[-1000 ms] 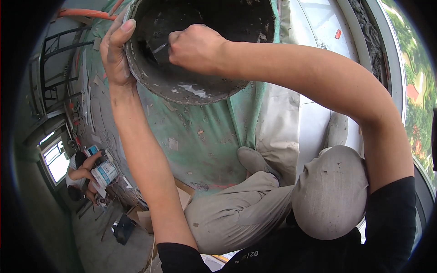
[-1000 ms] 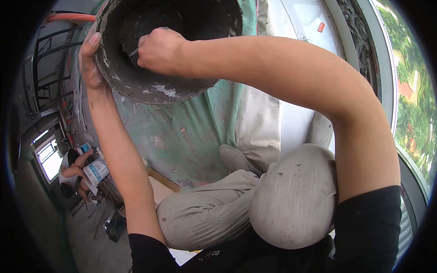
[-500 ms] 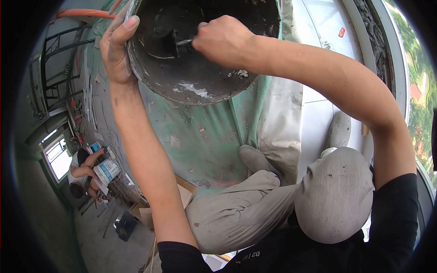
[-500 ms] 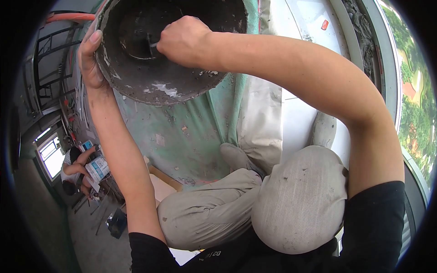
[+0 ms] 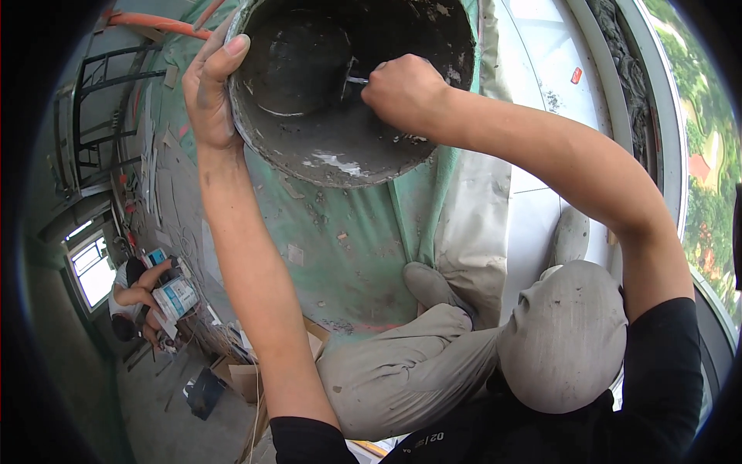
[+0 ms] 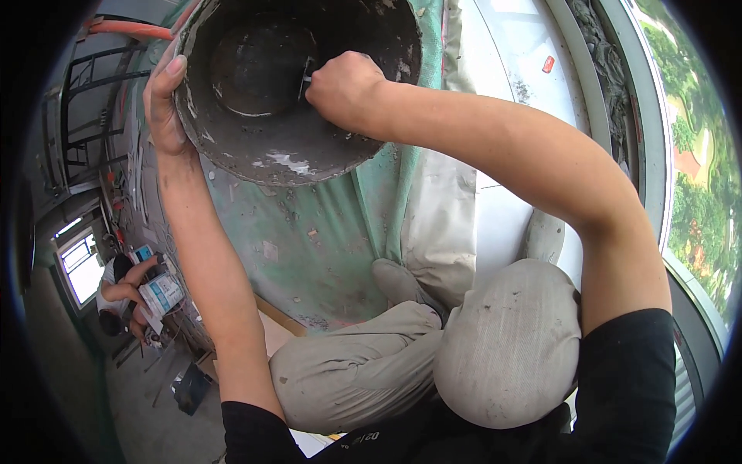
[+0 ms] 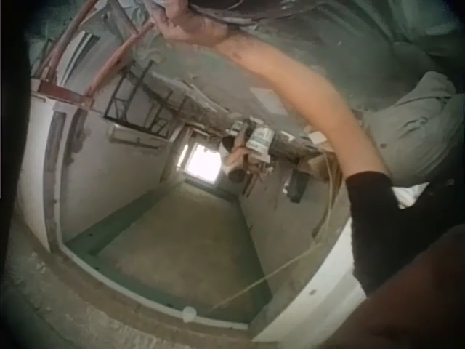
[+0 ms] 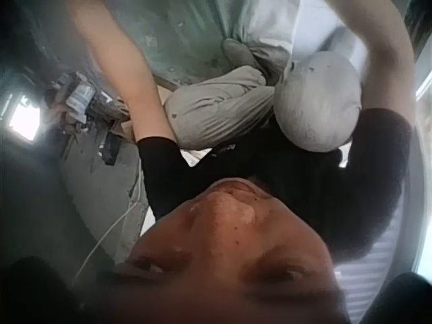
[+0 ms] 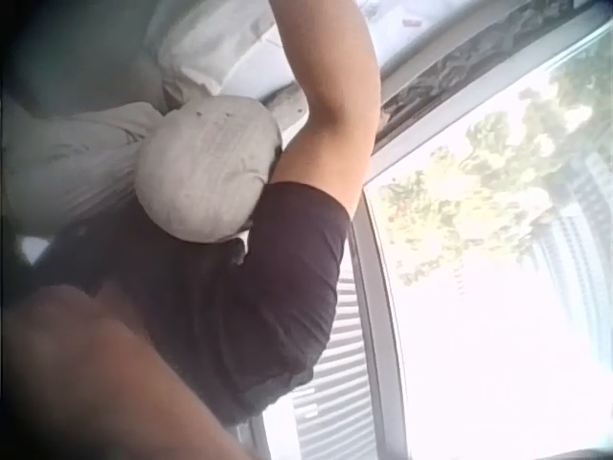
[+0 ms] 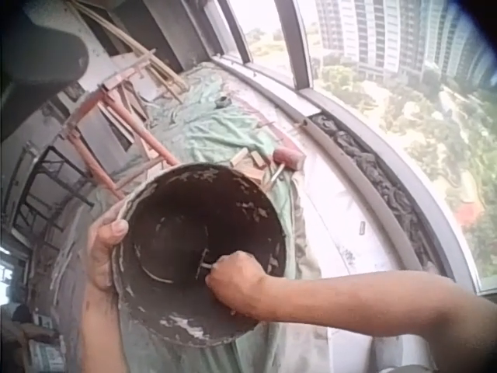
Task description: Applying mortar to a window ledge area using a trowel at a renovation site.
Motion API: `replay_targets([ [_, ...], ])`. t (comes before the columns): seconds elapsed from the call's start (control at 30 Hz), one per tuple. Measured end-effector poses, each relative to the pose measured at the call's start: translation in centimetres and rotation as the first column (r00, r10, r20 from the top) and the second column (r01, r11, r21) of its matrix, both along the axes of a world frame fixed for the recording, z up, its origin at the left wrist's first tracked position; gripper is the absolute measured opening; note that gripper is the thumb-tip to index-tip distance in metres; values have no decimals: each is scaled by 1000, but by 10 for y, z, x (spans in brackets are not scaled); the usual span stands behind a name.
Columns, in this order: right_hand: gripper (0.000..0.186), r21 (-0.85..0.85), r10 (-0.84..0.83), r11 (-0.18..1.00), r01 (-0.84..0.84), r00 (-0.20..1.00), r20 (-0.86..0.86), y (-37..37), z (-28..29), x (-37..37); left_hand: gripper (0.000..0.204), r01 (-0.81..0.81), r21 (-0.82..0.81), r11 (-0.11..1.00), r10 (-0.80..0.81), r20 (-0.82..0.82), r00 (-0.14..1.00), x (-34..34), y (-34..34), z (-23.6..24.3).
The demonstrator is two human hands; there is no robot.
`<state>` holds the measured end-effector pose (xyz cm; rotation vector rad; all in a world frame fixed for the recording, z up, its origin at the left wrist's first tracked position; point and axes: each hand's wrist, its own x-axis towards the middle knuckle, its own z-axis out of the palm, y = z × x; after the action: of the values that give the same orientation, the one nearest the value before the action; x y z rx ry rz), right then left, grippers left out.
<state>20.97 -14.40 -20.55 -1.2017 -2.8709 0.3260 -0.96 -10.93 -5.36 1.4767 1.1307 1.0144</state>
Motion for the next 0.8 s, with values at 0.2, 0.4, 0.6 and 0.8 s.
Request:
replay_targets([
  [0.2,29,144,-65,982,121,938,-342,22,19,-27,85,29,26,999,-28,-36,999,26,-1,0],
  [0.4,18,97,-42,994,53,993,-113,1,-13,7,80,-18,52,999,19,-28,999,20,-10,-1],
  [0.6,17,-79,-217,976,205,953,-210,19,5,26,77,-38,6,999,38,-2,999,13,-7,-4],
  [0.8,20,99,-251,955,280,939,-236,21,-8,-2,77,-52,36,998,52,-21,998,24,-9,-7],
])
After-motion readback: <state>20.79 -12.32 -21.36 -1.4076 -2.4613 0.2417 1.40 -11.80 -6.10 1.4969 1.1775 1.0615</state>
